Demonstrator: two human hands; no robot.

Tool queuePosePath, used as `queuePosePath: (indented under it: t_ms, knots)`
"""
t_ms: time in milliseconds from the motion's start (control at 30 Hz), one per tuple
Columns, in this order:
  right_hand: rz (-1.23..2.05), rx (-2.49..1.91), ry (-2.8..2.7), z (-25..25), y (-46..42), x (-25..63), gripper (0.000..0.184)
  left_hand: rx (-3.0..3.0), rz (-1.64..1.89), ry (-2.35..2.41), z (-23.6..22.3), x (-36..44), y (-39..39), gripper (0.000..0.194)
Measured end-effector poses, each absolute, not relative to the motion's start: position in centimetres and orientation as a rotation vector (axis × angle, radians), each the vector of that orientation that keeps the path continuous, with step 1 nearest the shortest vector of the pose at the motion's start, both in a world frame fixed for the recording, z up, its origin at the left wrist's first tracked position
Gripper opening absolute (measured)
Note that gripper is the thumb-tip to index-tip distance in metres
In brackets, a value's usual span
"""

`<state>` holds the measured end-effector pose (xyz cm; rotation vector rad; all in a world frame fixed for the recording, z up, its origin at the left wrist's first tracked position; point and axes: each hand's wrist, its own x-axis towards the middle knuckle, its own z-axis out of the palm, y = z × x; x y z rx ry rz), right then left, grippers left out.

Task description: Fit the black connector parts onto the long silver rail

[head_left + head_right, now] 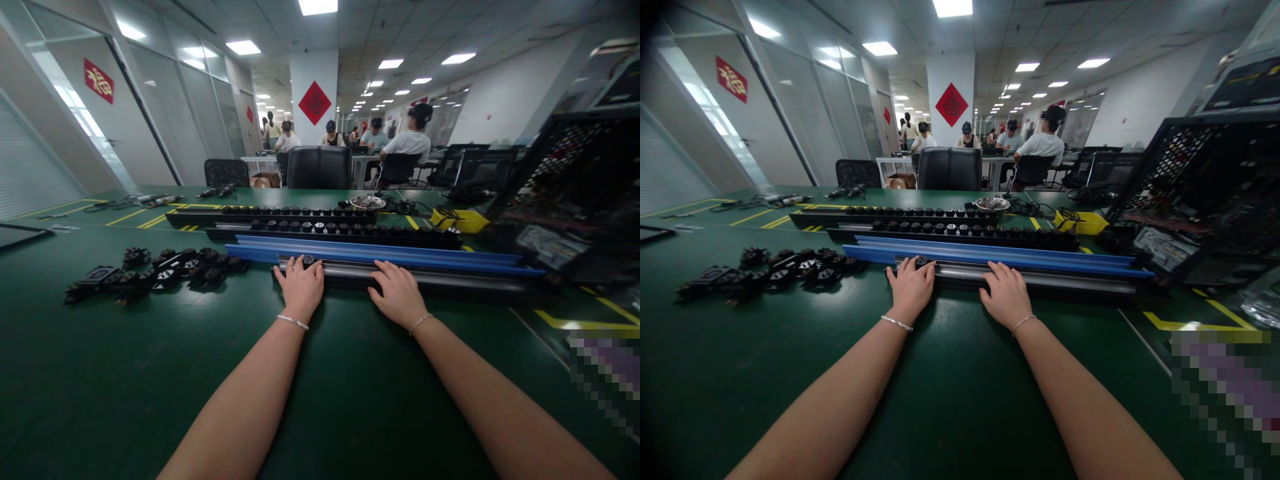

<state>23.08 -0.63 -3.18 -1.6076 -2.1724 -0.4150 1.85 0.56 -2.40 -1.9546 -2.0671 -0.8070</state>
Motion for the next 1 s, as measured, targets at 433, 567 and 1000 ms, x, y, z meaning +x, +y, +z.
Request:
queuePosePath:
  t_ms: [433, 567, 1000]
  knots:
    - [-0.4, -1.615, -2.179, -3.05, -0.67, 23.06, 0.03, -1.91, -0.817, -2.123, -2.31, 1.38, 0.88, 0.037]
    - [-0.399, -1.612, -2.18, -3.1, -0.63, 23.09, 0.03, -1.893, -0.82, -2.134, -2.2, 1.2, 0.91, 0.037]
    - [-0.406, -1.609, -2.174, -3.1, -0.66, 23.07, 0.029, -1.913, -0.79, -2.176, -1.79, 1.18, 0.75, 0.036]
